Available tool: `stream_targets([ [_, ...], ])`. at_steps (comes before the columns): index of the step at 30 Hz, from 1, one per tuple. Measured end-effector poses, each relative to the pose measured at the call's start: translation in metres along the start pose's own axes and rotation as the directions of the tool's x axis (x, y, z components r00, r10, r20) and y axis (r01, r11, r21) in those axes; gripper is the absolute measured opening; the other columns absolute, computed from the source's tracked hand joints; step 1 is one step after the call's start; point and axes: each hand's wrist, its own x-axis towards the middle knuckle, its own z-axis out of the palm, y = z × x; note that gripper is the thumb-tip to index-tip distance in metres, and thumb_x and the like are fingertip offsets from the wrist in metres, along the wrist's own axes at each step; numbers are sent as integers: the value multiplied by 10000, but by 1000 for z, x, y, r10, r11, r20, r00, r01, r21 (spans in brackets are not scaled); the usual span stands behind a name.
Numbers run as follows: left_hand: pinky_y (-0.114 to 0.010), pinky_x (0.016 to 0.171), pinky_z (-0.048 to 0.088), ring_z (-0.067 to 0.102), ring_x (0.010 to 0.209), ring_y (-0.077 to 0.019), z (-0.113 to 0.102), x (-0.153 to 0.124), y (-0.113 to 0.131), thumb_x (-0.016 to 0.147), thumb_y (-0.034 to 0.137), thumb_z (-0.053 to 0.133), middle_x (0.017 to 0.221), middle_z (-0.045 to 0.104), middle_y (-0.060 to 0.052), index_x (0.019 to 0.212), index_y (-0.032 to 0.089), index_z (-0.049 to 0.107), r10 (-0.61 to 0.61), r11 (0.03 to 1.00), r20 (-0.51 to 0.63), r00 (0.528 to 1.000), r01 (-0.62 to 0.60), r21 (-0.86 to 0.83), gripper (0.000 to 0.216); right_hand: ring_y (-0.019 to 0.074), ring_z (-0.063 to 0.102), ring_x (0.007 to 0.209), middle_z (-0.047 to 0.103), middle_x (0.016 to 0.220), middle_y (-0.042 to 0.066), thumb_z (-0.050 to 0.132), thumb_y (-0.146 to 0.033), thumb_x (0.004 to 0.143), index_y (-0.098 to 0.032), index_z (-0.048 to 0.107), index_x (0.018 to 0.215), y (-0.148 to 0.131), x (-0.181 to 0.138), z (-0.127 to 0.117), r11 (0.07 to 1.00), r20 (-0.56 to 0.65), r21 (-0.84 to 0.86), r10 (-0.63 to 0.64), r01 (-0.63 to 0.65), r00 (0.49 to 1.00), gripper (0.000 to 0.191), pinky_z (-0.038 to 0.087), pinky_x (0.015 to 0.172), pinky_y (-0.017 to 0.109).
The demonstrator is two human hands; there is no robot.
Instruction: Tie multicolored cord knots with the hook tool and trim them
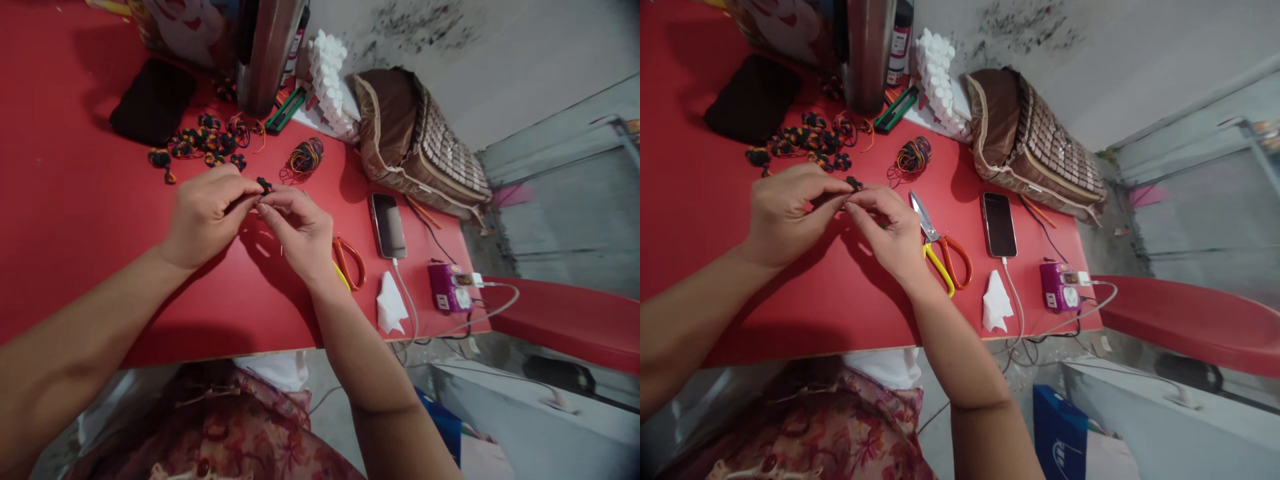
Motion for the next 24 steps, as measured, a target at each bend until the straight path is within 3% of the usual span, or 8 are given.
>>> stream_targets([
  [5, -404, 729, 445, 678, 794, -226, -1, -3, 4, 1115, 232, 713, 894, 744, -21, 1053, 307, 818, 18, 999, 68, 998, -21, 38, 143, 147, 819, 918, 839, 1032, -6, 861, -382, 1054, -288, 868, 1034, -7, 0, 0, 998, 20, 55, 34, -35, 999, 96, 701, 852, 303],
  [8, -410, 747, 455, 659, 802, -225, 0, 0, 5, 1079, 303, 751, 891, 745, -26, 963, 291, 785, -150, 985, 113, 982, 159, -72, 122, 148, 843, 920, 856, 1020, -11, 881, -408, 1047, -295, 857, 1043, -15, 2, 0, 989, 42, 126, 73, -78, 996, 116, 716, 868, 296],
  [10, -402, 748, 492, 650, 796, -215, 1, 3, 1, 1041, 386, 811, 897, 748, -26, 938, 278, 757, -364, 876, 164, 917, 397, -273, 159, 167, 866, 960, 869, 1077, 2, 870, -494, 1054, -299, 834, 1095, -20, 3, 0, 969, 47, 185, 156, -162, 987, 203, 739, 893, 315],
  [12, -378, 728, 507, 619, 770, -189, 0, 6, -7, 942, 468, 932, 895, 715, -4, 942, 283, 725, -536, 640, 249, 807, 581, -503, 278, 164, 875, 923, 867, 1134, 15, 844, -595, 1055, -298, 785, 1154, -21, 4, -1, 932, 32, 249, 263, -263, 964, 319, 747, 844, 308],
  [14, -352, 718, 510, 593, 750, -164, -1, 8, -16, 783, 435, 1062, 879, 674, 24, 913, 289, 693, -630, 381, 346, 695, 666, -641, 418, 144, 858, 819, 858, 1150, 21, 849, -662, 1024, -296, 735, 1183, -20, 5, -1, 899, 18, 294, 334, -324, 942, 415, 729, 738, 281],
  [16, -356, 725, 526, 605, 755, -169, -2, 8, -22, 700, 366, 1109, 855, 657, 32, 886, 288, 685, -640, 225, 430, 636, 691, -687, 469, 144, 844, 785, 854, 1164, 27, 893, -687, 968, -299, 713, 1199, -18, 6, 0, 884, 21, 305, 365, -354, 931, 485, 712, 678, 278],
  [21, -431, 773, 597, 658, 768, -209, -4, 6, -17, 758, 460, 1102, 880, 743, -3, 917, 294, 763, -539, 156, 578, 612, 747, -646, 410, 175, 810, 787, 826, 1054, -5, 988, -690, 853, -329, 766, 1184, -19, 6, 6, 891, 11, 267, 379, -368, 925, 537, 701, 649, 316],
  [24, -401, 691, 592, 664, 718, -204, -4, 7, -10, 723, 533, 1133, 840, 745, -6, 924, 283, 784, -509, 138, 634, 582, 782, -607, 474, 146, 734, 693, 791, 951, -31, 1011, -657, 832, -315, 799, 1140, -19, 6, 6, 900, 7, 254, 365, -355, 931, 507, 665, 592, 302],
])
